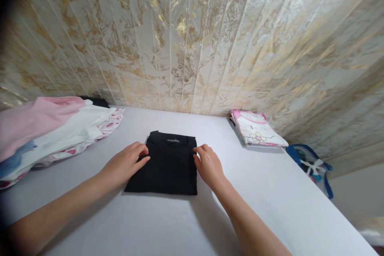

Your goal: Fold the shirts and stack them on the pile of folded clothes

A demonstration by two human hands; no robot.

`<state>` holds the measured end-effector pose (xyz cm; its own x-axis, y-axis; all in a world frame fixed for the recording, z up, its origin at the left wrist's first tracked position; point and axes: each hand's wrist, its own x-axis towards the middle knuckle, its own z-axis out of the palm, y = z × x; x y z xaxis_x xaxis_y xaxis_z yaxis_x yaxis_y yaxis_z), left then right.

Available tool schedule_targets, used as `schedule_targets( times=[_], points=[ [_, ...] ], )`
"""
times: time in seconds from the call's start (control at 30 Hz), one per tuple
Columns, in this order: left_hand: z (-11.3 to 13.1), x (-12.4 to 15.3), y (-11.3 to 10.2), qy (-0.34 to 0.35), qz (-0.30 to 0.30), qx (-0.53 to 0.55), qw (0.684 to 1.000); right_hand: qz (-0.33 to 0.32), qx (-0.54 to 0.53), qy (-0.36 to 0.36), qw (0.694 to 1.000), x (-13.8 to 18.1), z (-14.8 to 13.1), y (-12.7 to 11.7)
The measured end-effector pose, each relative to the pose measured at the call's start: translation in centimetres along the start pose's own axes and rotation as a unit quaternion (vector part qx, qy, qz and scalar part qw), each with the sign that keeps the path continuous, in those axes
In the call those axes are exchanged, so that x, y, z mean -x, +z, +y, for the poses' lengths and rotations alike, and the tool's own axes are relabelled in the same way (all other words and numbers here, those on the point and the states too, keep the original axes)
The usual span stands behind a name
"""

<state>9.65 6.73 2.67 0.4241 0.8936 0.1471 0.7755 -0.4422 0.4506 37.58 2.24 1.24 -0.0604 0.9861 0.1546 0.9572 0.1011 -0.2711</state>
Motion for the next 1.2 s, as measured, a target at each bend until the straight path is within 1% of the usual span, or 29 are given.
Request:
schedule_targets(
  times=[0.1, 0.17, 0.27, 0.33, 0.4, 0.47, 0.53, 0.6, 0.7, 0.83, 1.03, 1.2],
  points=[
    [1.5, 1.0, 1.0, 0.072, -0.043, 0.019, 0.996, -0.022, -0.013, -0.014, 1.0, 0.6, -0.3, 1.1],
    [3.0, 1.5, 1.5, 0.12, -0.077, 0.041, 0.989, -0.02, -0.017, -0.01, 1.0, 0.2, -0.2, 1.1],
    [5.0, 1.1, 2.3, 0.174, -0.1, 0.066, 0.977, 0.003, -0.017, -0.001, 1.0, -1.8, 0.4, 0.4],
    [5.7, 0.6, 3.2, 0.193, -0.104, 0.088, 0.972, 0.02, -0.021, 0.016, 0.999, -3.8, 1.2, 0.0],
    [6.0, 0.3, 4.4, 0.186, -0.102, 0.116, 0.97, 0.031, -0.05, 0.034, 0.998, -5.9, 2.1, 0.2],
    [5.9, 0.2, 5.6, 0.171, -0.101, 0.136, 0.971, 0.036, -0.102, 0.033, 0.994, -7.5, 3.0, 1.1],
    [5.6, 0.3, 6.5, 0.169, -0.101, 0.146, 0.97, 0.047, -0.154, 0.015, 0.987, -8.5, 3.6, 2.5],
    [5.4, 0.3, 7.0, 0.172, -0.103, 0.153, 0.968, 0.063, -0.183, -0.016, 0.981, -9.0, 3.9, 3.8],
    [5.2, 0.2, 7.1, 0.161, -0.102, 0.161, 0.968, 0.074, -0.205, -0.064, 0.974, -9.1, 4.0, 4.9],
    [5.2, 0.1, 7.1, 0.158, -0.105, 0.158, 0.969, 0.057, -0.216, -0.093, 0.97, -9.3, 4.1, 5.0],
    [5.2, 0.0, 7.2, 0.159, -0.101, 0.154, 0.97, 0.054, -0.2, -0.089, 0.974, -9.6, 4.6, 5.2],
    [5.2, 0.1, 7.2, 0.154, -0.102, 0.147, 0.972, 0.062, -0.161, -0.071, 0.982, -9.6, 4.5, 5.7]
  ],
)
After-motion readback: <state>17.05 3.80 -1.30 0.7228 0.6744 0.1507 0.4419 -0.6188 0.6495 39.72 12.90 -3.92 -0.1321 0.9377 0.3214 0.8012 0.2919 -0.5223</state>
